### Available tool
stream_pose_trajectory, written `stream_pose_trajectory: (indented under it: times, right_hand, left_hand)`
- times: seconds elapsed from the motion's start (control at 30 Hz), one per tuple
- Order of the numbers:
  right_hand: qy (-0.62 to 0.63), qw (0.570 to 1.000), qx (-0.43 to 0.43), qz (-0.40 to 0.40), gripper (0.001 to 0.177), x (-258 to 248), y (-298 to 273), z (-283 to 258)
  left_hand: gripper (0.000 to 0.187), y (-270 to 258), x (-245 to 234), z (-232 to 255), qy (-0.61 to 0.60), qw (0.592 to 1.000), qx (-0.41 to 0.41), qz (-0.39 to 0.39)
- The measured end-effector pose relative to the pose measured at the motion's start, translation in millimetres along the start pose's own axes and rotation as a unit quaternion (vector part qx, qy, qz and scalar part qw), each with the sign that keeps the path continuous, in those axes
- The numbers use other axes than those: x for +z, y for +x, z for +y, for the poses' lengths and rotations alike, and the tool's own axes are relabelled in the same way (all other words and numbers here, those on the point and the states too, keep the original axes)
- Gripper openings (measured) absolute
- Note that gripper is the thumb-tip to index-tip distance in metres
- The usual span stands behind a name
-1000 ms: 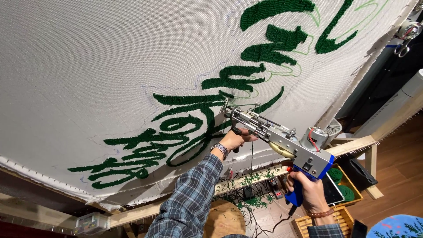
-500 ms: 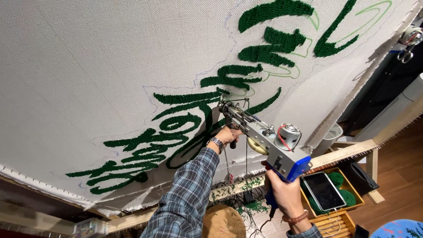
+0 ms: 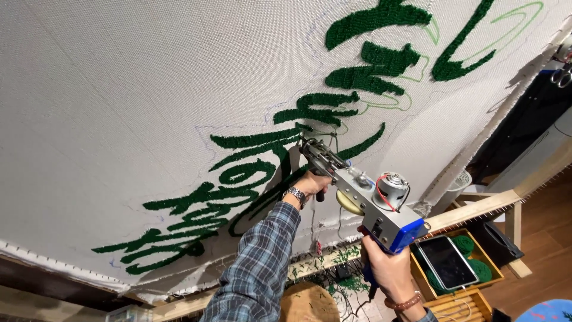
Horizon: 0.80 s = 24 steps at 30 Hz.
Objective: Using a tufting gun to fill in a green design on a canvas stretched over a vertical frame.
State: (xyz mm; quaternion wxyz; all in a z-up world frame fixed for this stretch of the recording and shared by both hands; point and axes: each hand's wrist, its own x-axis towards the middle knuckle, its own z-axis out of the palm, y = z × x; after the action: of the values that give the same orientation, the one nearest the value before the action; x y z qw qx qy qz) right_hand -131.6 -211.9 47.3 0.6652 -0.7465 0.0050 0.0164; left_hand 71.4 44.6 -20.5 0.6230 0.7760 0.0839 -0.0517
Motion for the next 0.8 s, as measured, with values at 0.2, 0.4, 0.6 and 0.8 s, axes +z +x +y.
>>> stream_pose_trajectory:
  times: [0.2, 0.4, 0.6, 0.8]
  right_hand:
    - [0.023, 0.996, 0.081, 0.007, 0.004, -2, -11, -24]
    - [0.071, 0.99, 0.105, 0.062, 0.024, -16, -26, -44]
    - [0.166, 0.983, -0.05, -0.055, 0.005, -63, -17, -4]
    - [0.17, 0.982, -0.045, -0.073, 0.012, -95, -19, 14]
  left_hand:
    - [0.016, -4, 2, 5, -0.11, 0.993, -0.034, -0.001]
    - [0.037, 6, 13, -25, -0.001, 0.999, -0.02, -0.034]
    - [0.022, -99, 12, 47, -0.139, 0.982, -0.012, -0.128]
    - [0.033, -129, 29, 65, -0.119, 0.973, 0.036, -0.195]
